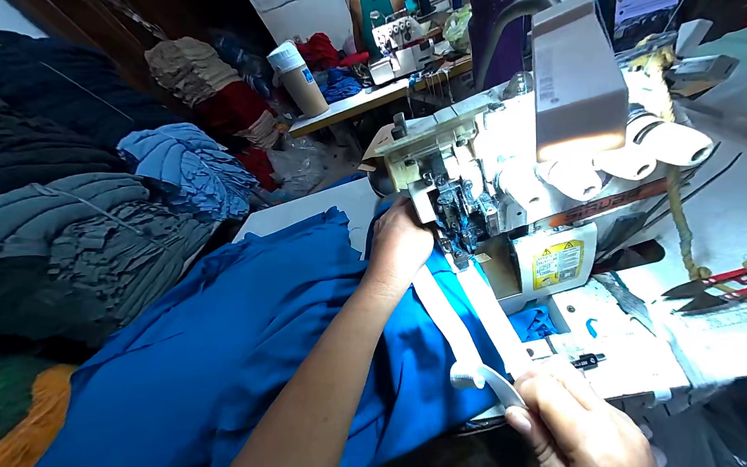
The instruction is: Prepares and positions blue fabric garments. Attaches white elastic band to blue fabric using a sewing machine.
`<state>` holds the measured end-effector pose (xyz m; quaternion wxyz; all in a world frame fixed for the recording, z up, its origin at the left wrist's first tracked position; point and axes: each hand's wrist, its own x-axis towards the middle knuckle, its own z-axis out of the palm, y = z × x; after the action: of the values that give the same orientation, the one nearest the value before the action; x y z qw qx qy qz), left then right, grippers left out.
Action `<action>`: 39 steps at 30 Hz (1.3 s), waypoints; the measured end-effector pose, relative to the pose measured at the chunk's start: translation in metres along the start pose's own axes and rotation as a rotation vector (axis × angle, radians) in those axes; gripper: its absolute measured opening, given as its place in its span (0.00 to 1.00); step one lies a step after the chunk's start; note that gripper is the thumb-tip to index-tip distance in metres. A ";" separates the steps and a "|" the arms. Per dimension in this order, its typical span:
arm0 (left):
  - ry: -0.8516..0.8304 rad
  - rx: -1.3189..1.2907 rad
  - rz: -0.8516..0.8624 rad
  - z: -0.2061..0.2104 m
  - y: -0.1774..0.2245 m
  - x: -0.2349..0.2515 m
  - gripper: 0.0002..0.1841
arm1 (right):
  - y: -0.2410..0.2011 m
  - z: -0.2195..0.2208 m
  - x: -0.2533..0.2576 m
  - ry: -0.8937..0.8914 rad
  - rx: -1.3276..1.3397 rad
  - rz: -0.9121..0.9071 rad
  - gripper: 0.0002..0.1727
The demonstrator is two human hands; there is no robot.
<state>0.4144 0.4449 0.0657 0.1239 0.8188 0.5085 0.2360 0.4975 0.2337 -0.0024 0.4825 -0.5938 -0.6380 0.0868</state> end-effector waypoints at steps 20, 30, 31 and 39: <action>0.004 0.001 0.019 0.002 -0.001 -0.001 0.13 | -0.017 0.013 0.000 0.008 -0.020 0.031 0.14; 0.002 -0.003 0.025 0.002 -0.002 -0.002 0.14 | -0.011 0.013 0.005 0.045 0.025 0.071 0.16; 0.001 -0.007 0.019 0.001 -0.001 -0.003 0.14 | -0.011 0.014 0.006 0.047 0.030 0.076 0.16; -0.016 -0.038 -0.004 -0.001 -0.001 -0.001 0.16 | 0.005 0.033 0.014 0.153 -0.040 -0.058 0.14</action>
<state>0.4123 0.4441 0.0662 0.1440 0.8171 0.5045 0.2391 0.4798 0.2627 -0.0158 0.5202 -0.5893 -0.6180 0.0145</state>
